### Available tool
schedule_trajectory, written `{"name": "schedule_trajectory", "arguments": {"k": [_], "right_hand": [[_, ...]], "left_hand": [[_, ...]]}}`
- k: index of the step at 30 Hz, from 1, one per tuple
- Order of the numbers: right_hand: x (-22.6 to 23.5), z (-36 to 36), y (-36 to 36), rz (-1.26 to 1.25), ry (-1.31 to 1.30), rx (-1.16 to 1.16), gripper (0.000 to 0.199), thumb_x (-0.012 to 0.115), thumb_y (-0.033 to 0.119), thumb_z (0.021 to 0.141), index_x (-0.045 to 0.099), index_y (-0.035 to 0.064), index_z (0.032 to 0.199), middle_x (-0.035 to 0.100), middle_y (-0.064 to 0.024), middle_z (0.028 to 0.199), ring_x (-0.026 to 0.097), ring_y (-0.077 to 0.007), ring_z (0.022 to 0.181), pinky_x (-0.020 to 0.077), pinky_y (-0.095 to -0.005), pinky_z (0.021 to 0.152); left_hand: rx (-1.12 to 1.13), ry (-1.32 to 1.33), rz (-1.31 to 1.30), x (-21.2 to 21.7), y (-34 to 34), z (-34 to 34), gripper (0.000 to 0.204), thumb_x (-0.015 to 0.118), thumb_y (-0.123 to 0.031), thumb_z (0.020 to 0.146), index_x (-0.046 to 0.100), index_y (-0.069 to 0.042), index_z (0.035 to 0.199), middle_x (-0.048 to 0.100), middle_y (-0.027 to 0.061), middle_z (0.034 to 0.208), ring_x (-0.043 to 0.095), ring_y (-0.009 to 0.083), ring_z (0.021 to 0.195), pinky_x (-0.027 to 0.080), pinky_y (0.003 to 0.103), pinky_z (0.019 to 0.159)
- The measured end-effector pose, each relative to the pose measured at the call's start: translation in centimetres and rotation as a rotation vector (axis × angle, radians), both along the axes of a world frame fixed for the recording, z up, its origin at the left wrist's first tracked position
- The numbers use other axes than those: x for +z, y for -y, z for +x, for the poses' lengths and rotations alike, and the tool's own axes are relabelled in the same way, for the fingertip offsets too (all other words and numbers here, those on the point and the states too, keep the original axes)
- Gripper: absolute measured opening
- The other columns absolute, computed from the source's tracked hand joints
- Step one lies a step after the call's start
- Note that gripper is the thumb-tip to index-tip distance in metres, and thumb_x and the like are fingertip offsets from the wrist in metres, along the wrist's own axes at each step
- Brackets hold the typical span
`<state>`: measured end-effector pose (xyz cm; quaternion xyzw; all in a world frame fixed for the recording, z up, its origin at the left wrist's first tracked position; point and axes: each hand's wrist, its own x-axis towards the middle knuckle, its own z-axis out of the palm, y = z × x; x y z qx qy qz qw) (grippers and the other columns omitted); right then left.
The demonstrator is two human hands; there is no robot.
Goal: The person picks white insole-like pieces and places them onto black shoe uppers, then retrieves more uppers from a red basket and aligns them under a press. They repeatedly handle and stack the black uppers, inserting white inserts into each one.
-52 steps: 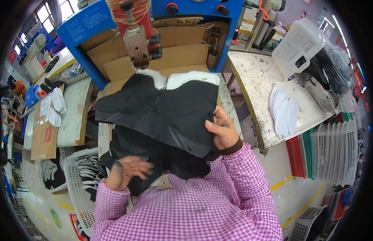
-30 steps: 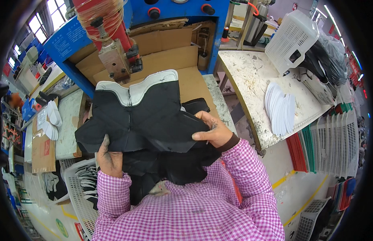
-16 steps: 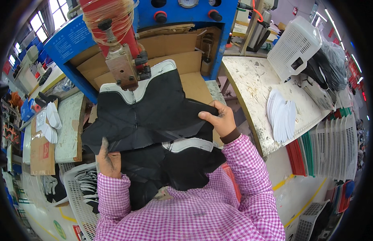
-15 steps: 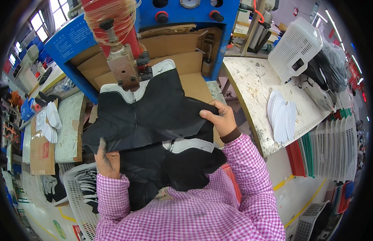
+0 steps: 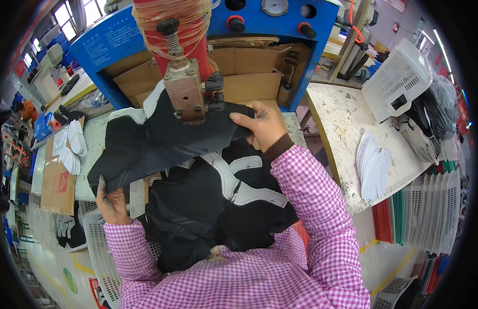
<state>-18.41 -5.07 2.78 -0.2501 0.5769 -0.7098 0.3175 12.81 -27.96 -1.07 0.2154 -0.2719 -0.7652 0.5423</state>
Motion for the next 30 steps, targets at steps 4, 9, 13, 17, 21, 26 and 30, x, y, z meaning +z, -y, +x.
{"name": "schedule_trajectory", "arguments": {"k": [4, 9, 13, 17, 21, 26, 30], "right_hand": [[0.2, -0.3, 1.8, -0.029, 0.042, -0.041, 0.039, 0.070, 0.006, 0.082, 0.048, -0.0019, 0.113, 0.064, -0.0066, 0.088, 0.058, -0.0073, 0.056, 0.0407, -0.0176, 0.038], [-0.8, 0.1, -1.0, -0.005, -0.024, -0.069, 0.044, 0.069, 0.008, 0.082, 0.050, -0.0026, 0.121, 0.062, -0.0045, 0.093, 0.056, -0.0059, 0.058, 0.0408, -0.0173, 0.039], [-1.3, 0.3, -6.5, 0.111, -0.063, -0.138, 0.031, 0.066, 0.012, 0.085, 0.059, 0.0022, 0.114, 0.064, -0.0038, 0.087, 0.056, -0.0045, 0.059, 0.0382, -0.0164, 0.040], [-1.5, -0.1, -12.4, 0.087, -0.092, -0.302, 0.030, 0.062, 0.007, 0.086, 0.056, 0.0001, 0.114, 0.066, -0.0061, 0.090, 0.061, -0.0065, 0.061, 0.0369, -0.0166, 0.040], [-1.4, 0.0, -17.3, -0.020, -0.045, -0.490, 0.027, 0.061, 0.002, 0.085, 0.055, -0.0025, 0.111, 0.064, -0.0116, 0.099, 0.064, -0.0152, 0.082, 0.0511, -0.0246, 0.069], [-2.6, -0.1, -14.2, -0.122, -0.153, -0.399, 0.022, 0.064, 0.001, 0.084, 0.057, -0.0012, 0.105, 0.064, -0.0090, 0.098, 0.062, -0.0149, 0.085, 0.0510, -0.0278, 0.080], [-4.3, -0.2, -8.3, -0.087, -0.047, -0.293, 0.022, 0.064, -0.003, 0.082, 0.056, 0.0024, 0.102, 0.064, -0.0062, 0.095, 0.062, -0.0132, 0.084, 0.0489, -0.0241, 0.077]], "left_hand": [[0.050, 0.052, -0.006, 0.4, 0.1, 1.0, 0.039, 0.056, -0.002, 0.088, 0.046, 0.008, 0.125, 0.054, 0.0197, 0.126, 0.055, 0.0301, 0.115, 0.047, 0.044, 0.098], [-0.015, 0.106, -0.028, -0.3, -1.8, 1.8, 0.039, 0.055, 0.000, 0.088, 0.047, 0.005, 0.125, 0.055, 0.0196, 0.124, 0.056, 0.0306, 0.113, 0.050, 0.045, 0.095], [-0.170, 0.111, -0.002, -0.8, -3.5, 1.1, 0.039, 0.055, -0.002, 0.088, 0.046, 0.001, 0.126, 0.055, 0.0189, 0.123, 0.058, 0.0318, 0.110, 0.053, 0.049, 0.089], [-0.360, 0.198, 0.009, -0.7, -5.3, -2.3, 0.037, 0.054, -0.007, 0.087, 0.046, 0.001, 0.122, 0.061, 0.0184, 0.114, 0.063, 0.0335, 0.100, 0.058, 0.052, 0.074], [-0.642, 0.243, -0.033, -0.1, -5.9, -6.7, 0.041, 0.053, -0.002, 0.087, 0.042, -0.001, 0.127, 0.059, 0.0168, 0.114, 0.064, 0.0304, 0.098, 0.058, 0.050, 0.073], [-0.460, 0.184, -0.127, 0.4, -2.7, -9.5, 0.033, 0.051, -0.001, 0.089, 0.047, 0.002, 0.122, 0.060, 0.0157, 0.112, 0.064, 0.0285, 0.097, 0.058, 0.045, 0.079], [-0.354, 0.229, -0.211, 2.1, 1.4, -6.8, 0.025, 0.051, -0.002, 0.090, 0.052, 0.002, 0.115, 0.063, 0.0156, 0.110, 0.065, 0.0255, 0.096, 0.057, 0.038, 0.083]]}}
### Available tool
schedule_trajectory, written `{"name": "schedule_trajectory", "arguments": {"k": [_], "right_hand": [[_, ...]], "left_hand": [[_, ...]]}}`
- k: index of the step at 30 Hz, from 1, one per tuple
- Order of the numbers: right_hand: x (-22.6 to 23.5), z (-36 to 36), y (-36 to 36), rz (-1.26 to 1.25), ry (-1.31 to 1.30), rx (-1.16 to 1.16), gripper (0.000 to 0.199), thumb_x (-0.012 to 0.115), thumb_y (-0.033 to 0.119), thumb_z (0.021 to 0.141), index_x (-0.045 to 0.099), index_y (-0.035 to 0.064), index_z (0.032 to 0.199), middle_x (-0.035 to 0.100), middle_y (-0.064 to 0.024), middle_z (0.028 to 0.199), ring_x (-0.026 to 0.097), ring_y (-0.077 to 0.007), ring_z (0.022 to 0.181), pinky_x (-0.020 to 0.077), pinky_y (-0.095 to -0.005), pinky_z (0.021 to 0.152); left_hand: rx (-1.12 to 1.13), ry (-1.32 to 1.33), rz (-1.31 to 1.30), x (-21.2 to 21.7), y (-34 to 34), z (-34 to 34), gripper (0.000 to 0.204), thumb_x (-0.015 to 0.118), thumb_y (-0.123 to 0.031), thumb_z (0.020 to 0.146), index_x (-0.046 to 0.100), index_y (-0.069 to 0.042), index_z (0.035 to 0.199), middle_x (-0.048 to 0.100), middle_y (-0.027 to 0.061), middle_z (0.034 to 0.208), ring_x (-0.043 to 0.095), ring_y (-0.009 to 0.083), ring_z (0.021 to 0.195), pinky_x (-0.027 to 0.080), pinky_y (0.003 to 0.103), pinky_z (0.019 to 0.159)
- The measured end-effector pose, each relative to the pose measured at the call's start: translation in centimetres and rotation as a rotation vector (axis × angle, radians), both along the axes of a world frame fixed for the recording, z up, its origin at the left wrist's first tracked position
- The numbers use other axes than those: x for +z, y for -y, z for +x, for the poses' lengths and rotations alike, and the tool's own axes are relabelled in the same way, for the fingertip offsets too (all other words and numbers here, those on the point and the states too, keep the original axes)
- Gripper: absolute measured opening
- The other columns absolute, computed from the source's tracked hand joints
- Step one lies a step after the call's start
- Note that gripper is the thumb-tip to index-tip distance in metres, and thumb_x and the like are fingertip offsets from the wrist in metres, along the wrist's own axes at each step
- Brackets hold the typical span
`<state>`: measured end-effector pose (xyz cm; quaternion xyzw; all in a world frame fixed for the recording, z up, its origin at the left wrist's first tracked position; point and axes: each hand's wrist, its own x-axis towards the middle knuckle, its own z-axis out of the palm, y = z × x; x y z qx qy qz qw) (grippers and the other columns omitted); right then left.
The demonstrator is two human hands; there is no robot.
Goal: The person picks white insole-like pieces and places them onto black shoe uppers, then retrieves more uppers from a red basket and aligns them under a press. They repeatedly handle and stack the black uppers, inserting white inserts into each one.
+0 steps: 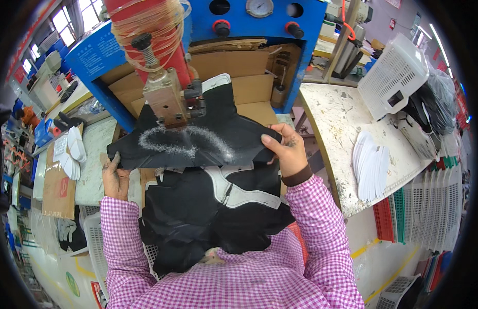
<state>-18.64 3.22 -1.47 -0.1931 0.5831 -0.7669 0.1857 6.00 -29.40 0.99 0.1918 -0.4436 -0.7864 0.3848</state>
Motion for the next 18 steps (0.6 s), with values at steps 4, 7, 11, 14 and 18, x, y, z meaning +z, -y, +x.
{"name": "schedule_trajectory", "arguments": {"k": [4, 7, 11, 14, 18], "right_hand": [[0.8, -2.0, -1.5, -0.070, -0.052, -0.093, 0.021, 0.062, 0.002, 0.085, 0.057, 0.0000, 0.105, 0.065, -0.0094, 0.096, 0.064, -0.0143, 0.080, 0.0531, -0.0237, 0.068], [2.2, -2.8, -6.3, -0.006, 0.036, -0.304, 0.022, 0.060, 0.000, 0.085, 0.057, -0.0021, 0.107, 0.066, -0.0131, 0.098, 0.065, -0.0165, 0.085, 0.0542, -0.0257, 0.073], [1.2, -1.4, -5.0, 0.014, -0.048, -0.207, 0.023, 0.064, 0.006, 0.085, 0.058, -0.0015, 0.105, 0.065, -0.0108, 0.095, 0.064, -0.0137, 0.076, 0.0529, -0.0235, 0.054], [-0.2, 0.0, 0.8, 0.177, -0.059, -0.039, 0.028, 0.070, 0.012, 0.082, 0.059, -0.0009, 0.105, 0.063, -0.0056, 0.089, 0.058, -0.0097, 0.064, 0.0482, -0.0227, 0.044], [-0.9, -0.6, 4.4, 0.019, 0.017, -0.002, 0.027, 0.068, 0.009, 0.084, 0.059, 0.0003, 0.107, 0.063, -0.0022, 0.084, 0.057, -0.0080, 0.058, 0.0473, -0.0201, 0.043]], "left_hand": [[-0.030, 0.007, -0.105, -1.0, -2.0, -2.0, 0.033, 0.056, -0.002, 0.088, 0.049, 0.001, 0.121, 0.061, 0.0138, 0.110, 0.065, 0.0225, 0.094, 0.059, 0.037, 0.074], [-0.207, -0.043, -0.023, -2.9, -5.1, -5.4, 0.040, 0.056, 0.000, 0.087, 0.045, 0.000, 0.125, 0.058, 0.0132, 0.114, 0.064, 0.0261, 0.096, 0.059, 0.041, 0.076], [-0.101, -0.065, -0.036, -3.3, -3.1, -4.0, 0.036, 0.054, 0.001, 0.088, 0.047, 0.000, 0.123, 0.063, 0.0115, 0.104, 0.065, 0.0264, 0.095, 0.059, 0.041, 0.077], [0.087, 0.037, -0.035, -1.6, 1.9, 0.4, 0.029, 0.053, -0.001, 0.090, 0.049, 0.002, 0.118, 0.062, 0.0167, 0.111, 0.065, 0.0260, 0.097, 0.058, 0.042, 0.078], [0.116, 0.028, -0.104, -0.5, 2.7, 2.8, 0.027, 0.055, -0.003, 0.090, 0.052, 0.000, 0.117, 0.063, 0.0146, 0.108, 0.067, 0.0238, 0.092, 0.059, 0.038, 0.074]]}}
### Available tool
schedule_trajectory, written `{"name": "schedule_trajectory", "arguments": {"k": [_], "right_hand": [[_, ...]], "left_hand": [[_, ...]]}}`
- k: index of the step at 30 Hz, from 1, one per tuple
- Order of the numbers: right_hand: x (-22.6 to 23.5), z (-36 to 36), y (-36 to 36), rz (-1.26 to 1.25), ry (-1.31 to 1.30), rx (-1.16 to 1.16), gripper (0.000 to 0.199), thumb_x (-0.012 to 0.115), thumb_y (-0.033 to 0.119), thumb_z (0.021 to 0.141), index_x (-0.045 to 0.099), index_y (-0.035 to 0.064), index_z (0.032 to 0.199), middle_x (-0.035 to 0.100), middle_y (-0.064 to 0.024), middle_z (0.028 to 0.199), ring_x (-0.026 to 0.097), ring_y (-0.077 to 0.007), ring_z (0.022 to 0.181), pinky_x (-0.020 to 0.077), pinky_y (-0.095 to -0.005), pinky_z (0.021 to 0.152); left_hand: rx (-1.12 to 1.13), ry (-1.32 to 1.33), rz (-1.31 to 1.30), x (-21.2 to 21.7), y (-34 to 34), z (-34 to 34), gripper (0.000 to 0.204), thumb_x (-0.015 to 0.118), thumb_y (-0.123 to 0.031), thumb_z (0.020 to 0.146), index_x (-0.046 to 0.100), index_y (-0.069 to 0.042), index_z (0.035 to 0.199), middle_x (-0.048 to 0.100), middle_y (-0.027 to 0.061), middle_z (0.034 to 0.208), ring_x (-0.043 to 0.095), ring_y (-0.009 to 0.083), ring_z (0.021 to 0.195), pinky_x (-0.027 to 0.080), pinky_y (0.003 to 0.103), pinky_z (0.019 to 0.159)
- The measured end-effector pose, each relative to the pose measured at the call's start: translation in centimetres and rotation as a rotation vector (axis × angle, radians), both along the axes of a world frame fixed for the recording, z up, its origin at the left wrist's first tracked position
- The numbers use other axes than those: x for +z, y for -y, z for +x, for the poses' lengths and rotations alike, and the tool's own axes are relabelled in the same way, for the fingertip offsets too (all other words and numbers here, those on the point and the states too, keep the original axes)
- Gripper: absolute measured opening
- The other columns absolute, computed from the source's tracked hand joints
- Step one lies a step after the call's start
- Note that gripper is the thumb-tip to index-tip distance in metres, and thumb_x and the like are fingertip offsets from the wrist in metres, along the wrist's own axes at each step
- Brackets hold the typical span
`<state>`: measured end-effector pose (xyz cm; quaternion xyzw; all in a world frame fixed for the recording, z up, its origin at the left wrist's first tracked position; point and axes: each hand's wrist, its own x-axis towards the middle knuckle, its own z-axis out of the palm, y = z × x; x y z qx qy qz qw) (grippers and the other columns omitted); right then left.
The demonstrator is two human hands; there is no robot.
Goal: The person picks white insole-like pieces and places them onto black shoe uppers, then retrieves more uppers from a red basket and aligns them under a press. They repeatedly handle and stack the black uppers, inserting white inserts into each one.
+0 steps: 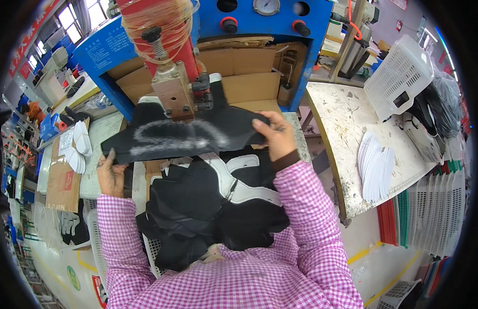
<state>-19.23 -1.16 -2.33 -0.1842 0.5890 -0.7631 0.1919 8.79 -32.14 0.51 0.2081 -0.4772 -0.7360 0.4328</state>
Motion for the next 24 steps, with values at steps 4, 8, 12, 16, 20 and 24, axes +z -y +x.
{"name": "schedule_trajectory", "arguments": {"k": [4, 8, 12, 16, 20, 24], "right_hand": [[2.1, -1.1, -7.6, -0.034, -0.006, -0.155, 0.024, 0.063, 0.004, 0.084, 0.059, -0.0029, 0.107, 0.066, -0.0108, 0.096, 0.064, -0.0172, 0.086, 0.0536, -0.0295, 0.077], [3.1, 1.1, -13.0, -0.037, -0.001, -0.208, 0.021, 0.060, 0.000, 0.084, 0.058, -0.0035, 0.105, 0.065, -0.0140, 0.099, 0.065, -0.0203, 0.087, 0.0542, -0.0305, 0.077], [0.5, 3.0, -6.8, 0.101, -0.039, -0.052, 0.024, 0.068, 0.008, 0.082, 0.060, 0.0013, 0.104, 0.064, -0.0040, 0.081, 0.056, -0.0069, 0.058, 0.0418, -0.0187, 0.047], [-0.1, 1.8, -3.6, -0.042, -0.016, 0.034, 0.025, 0.065, 0.004, 0.083, 0.059, -0.0001, 0.107, 0.064, -0.0069, 0.093, 0.060, -0.0122, 0.077, 0.0459, -0.0235, 0.068], [1.5, 0.8, -8.8, -0.128, 0.030, -0.109, 0.024, 0.060, 0.003, 0.086, 0.058, -0.0012, 0.110, 0.065, -0.0111, 0.102, 0.064, -0.0175, 0.091, 0.0507, -0.0287, 0.084], [0.9, 1.6, -9.2, -0.091, 0.011, -0.157, 0.021, 0.062, 0.004, 0.086, 0.060, -0.0016, 0.106, 0.066, -0.0089, 0.090, 0.064, -0.0155, 0.081, 0.0532, -0.0268, 0.071]], "left_hand": [[-0.199, -0.087, 0.027, -0.8, -6.7, -4.6, 0.031, 0.059, 0.000, 0.086, 0.055, 0.001, 0.117, 0.064, 0.0110, 0.105, 0.066, 0.0200, 0.086, 0.060, 0.035, 0.064], [-0.169, -0.009, 0.180, -2.4, -10.3, -6.1, 0.041, 0.063, 0.000, 0.083, 0.051, 0.000, 0.122, 0.063, 0.0103, 0.104, 0.066, 0.0165, 0.083, 0.058, 0.029, 0.057], [-0.054, -0.047, 0.120, -1.0, -4.5, -0.6, 0.030, 0.056, 0.001, 0.088, 0.053, -0.001, 0.118, 0.064, 0.0126, 0.105, 0.065, 0.0204, 0.092, 0.055, 0.036, 0.081], [-0.029, -0.068, 0.023, -0.2, -3.5, 2.2, 0.025, 0.054, 0.000, 0.089, 0.056, 0.000, 0.114, 0.063, 0.0135, 0.107, 0.063, 0.0224, 0.100, 0.053, 0.037, 0.087], [-0.093, 0.001, 0.095, -2.2, -7.8, -2.5, 0.026, 0.061, 0.001, 0.085, 0.058, -0.001, 0.111, 0.065, 0.0096, 0.098, 0.066, 0.0179, 0.077, 0.059, 0.030, 0.060], [-0.070, -0.003, 0.183, -3.4, -7.3, -4.3, 0.019, 0.062, 0.000, 0.085, 0.059, -0.002, 0.104, 0.065, 0.0076, 0.093, 0.065, 0.0147, 0.070, 0.056, 0.026, 0.054]]}}
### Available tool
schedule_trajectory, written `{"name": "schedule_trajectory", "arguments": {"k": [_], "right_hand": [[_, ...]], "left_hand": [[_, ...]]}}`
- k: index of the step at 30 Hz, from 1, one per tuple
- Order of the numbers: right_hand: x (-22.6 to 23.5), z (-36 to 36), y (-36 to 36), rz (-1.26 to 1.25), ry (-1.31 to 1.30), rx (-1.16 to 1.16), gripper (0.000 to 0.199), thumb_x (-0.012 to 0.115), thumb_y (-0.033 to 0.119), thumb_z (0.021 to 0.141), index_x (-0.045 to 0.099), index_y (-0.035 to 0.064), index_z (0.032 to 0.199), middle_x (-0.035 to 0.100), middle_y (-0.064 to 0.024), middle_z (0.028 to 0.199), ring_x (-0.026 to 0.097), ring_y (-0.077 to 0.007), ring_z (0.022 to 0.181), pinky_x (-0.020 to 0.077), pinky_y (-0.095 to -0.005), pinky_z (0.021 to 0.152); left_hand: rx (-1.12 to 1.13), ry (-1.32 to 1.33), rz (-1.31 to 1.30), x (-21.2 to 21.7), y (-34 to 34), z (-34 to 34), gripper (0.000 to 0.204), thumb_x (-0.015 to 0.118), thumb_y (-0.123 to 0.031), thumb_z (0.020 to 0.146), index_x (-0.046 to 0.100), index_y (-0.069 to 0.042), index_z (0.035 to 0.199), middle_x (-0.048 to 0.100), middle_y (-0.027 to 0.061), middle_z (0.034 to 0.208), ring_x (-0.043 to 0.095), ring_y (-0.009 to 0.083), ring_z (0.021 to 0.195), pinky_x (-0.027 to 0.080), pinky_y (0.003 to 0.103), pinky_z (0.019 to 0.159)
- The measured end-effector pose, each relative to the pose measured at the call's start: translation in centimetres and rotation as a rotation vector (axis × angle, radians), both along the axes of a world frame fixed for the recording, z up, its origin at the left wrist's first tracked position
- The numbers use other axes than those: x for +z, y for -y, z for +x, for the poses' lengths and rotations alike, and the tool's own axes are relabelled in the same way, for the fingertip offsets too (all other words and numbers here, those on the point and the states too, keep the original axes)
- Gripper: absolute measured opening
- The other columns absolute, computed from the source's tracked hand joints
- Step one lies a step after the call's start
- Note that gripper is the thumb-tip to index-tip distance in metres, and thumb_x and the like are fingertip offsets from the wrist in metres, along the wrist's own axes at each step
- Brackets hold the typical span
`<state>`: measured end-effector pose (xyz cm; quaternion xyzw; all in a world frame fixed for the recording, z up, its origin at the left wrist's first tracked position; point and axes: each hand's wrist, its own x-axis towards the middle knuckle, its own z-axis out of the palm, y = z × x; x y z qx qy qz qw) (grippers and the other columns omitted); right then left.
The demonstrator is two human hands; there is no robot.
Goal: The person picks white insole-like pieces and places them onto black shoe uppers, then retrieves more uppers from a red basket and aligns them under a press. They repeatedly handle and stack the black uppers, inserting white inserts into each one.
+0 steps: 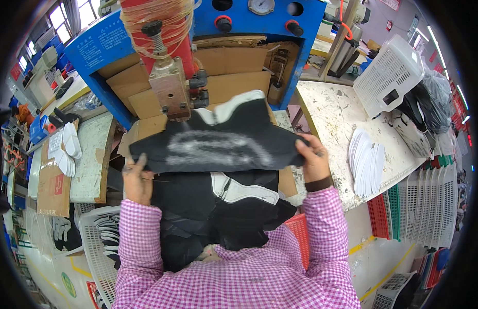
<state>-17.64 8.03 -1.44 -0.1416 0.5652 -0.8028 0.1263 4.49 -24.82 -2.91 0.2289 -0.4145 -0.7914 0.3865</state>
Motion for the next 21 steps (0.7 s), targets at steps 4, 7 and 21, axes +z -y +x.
{"name": "schedule_trajectory", "arguments": {"k": [4, 7, 21], "right_hand": [[-1.2, 1.3, 6.2, 0.234, -0.040, 0.132, 0.030, 0.068, 0.011, 0.083, 0.060, -0.0017, 0.110, 0.055, 0.0022, 0.066, 0.047, -0.0061, 0.046, 0.0402, -0.0196, 0.041], [-1.1, 1.6, 8.7, 0.034, -0.038, 0.222, 0.030, 0.070, 0.013, 0.083, 0.061, 0.0009, 0.109, 0.061, 0.0000, 0.081, 0.053, -0.0041, 0.059, 0.0415, -0.0177, 0.044], [0.1, -2.8, 0.9, -0.040, -0.085, 0.045, 0.022, 0.060, 0.001, 0.087, 0.059, 0.0006, 0.109, 0.064, -0.0100, 0.108, 0.062, -0.0160, 0.093, 0.0498, -0.0268, 0.085]], "left_hand": [[0.149, -0.052, -0.059, 1.5, 4.6, 4.8, 0.019, 0.056, -0.002, 0.089, 0.057, 0.000, 0.108, 0.064, 0.0127, 0.106, 0.065, 0.0211, 0.090, 0.057, 0.035, 0.076], [0.143, -0.038, -0.134, 2.6, 5.8, 7.7, 0.020, 0.055, -0.001, 0.090, 0.056, 0.001, 0.109, 0.064, 0.0138, 0.108, 0.065, 0.0225, 0.094, 0.056, 0.038, 0.081], [-0.058, -0.052, -0.057, 3.0, 4.4, -1.7, 0.019, 0.057, -0.002, 0.089, 0.059, 0.003, 0.107, 0.066, 0.0131, 0.104, 0.068, 0.0218, 0.087, 0.059, 0.035, 0.071]]}}
